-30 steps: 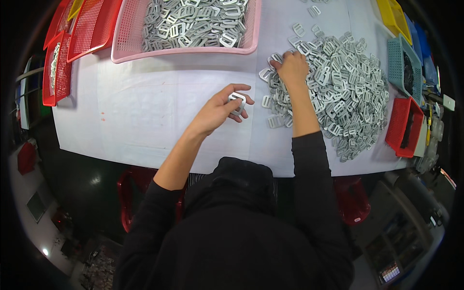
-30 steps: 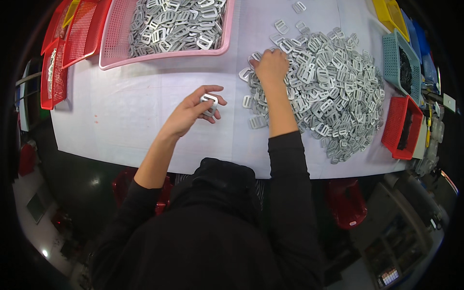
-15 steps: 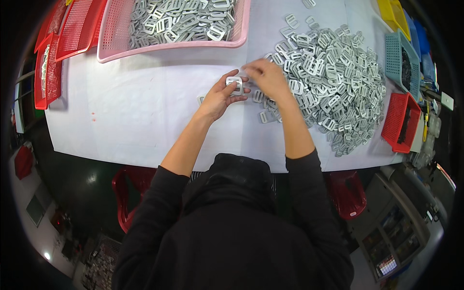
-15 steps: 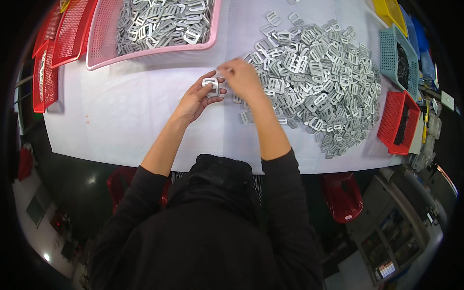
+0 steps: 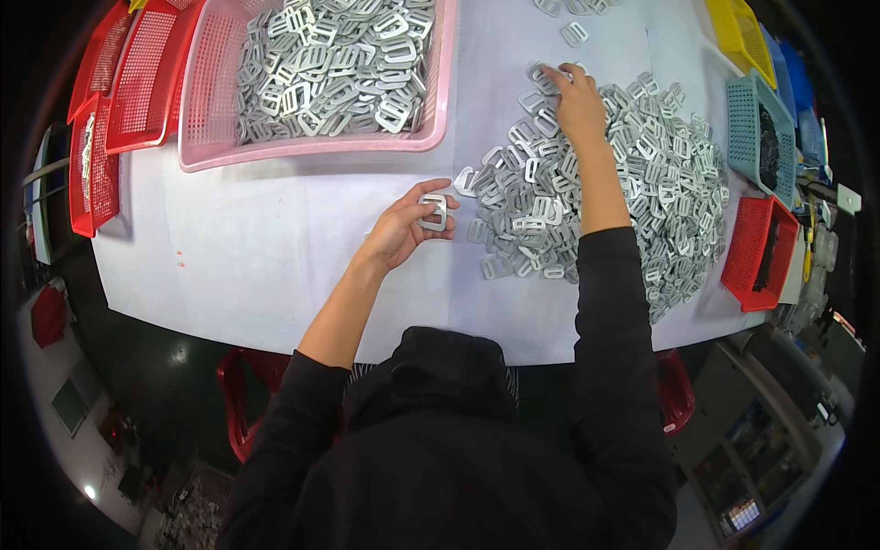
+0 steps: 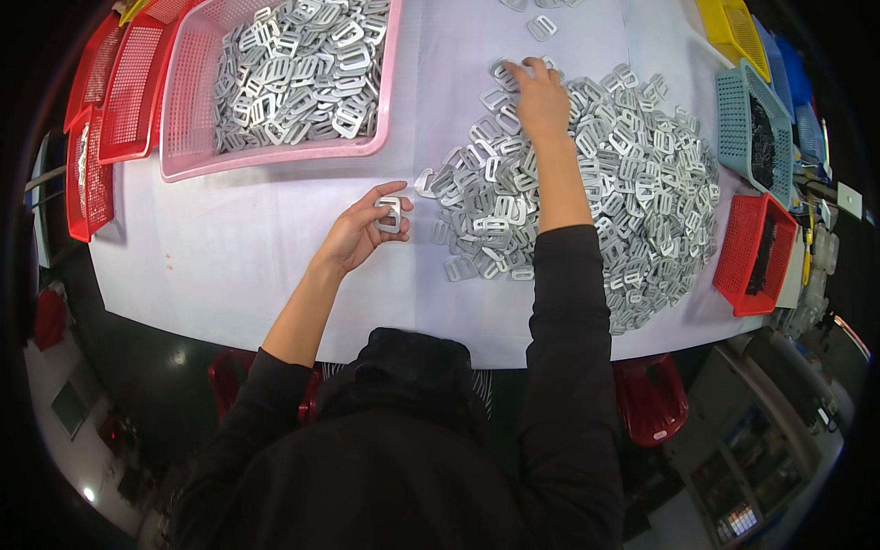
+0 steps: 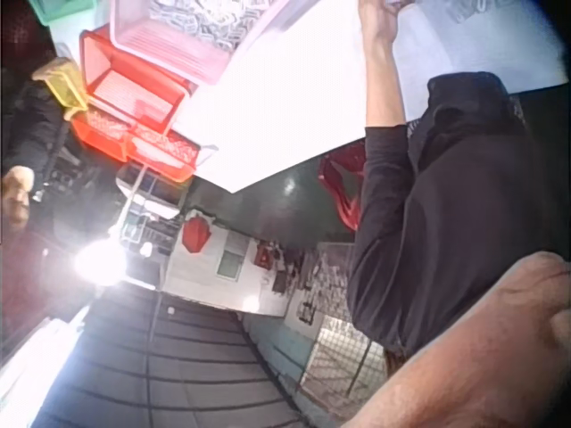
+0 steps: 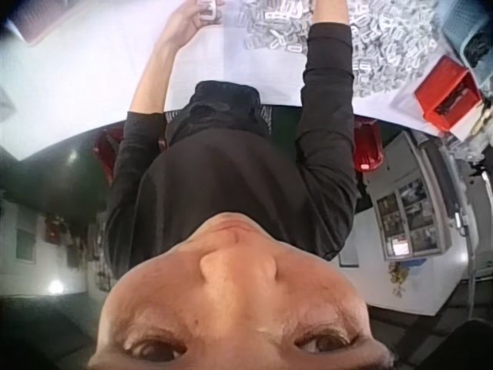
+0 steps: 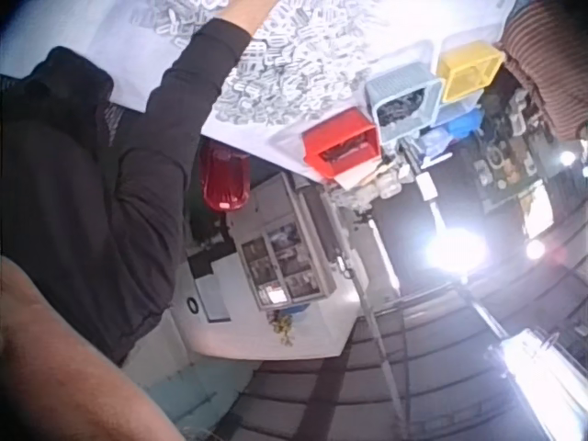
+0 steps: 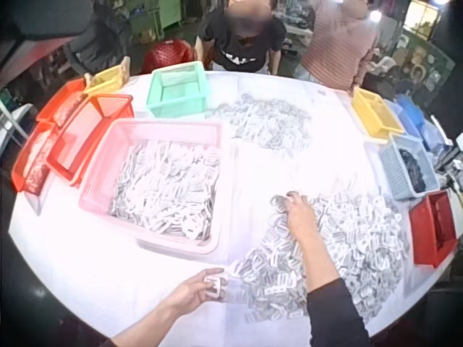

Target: The person pours white plastic buckles from a red basket onto a table and then picks them up one by one, inspecting them and placing them into a pink basket. The person continues this repetitive sorting process throughout the clip.

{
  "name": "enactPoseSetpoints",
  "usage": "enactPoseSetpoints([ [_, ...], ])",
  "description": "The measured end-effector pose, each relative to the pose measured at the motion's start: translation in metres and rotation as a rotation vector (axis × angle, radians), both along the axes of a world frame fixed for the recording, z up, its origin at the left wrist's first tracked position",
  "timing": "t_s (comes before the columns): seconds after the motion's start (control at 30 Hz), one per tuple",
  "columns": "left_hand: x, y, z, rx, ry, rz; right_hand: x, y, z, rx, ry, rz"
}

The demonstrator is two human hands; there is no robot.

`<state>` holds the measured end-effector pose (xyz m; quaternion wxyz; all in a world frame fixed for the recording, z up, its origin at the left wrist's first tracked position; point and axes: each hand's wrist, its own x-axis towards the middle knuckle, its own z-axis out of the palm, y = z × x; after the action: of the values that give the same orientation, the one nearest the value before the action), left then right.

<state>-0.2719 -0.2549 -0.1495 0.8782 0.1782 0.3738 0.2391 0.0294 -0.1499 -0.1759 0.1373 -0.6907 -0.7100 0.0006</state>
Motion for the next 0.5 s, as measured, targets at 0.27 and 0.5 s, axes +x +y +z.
enactPoseSetpoints([
  [0.27, 0.027, 0.013, 0.005, 0.129, 0.066, 0.111, -0.009, -0.012, 0.038, -0.263, 0.455, -0.061],
  [0.5, 0.066, 0.032, 0.010, 0.073, 0.026, 0.174, -0.040, -0.071, 0.076, -0.696, 1.139, -0.123],
])
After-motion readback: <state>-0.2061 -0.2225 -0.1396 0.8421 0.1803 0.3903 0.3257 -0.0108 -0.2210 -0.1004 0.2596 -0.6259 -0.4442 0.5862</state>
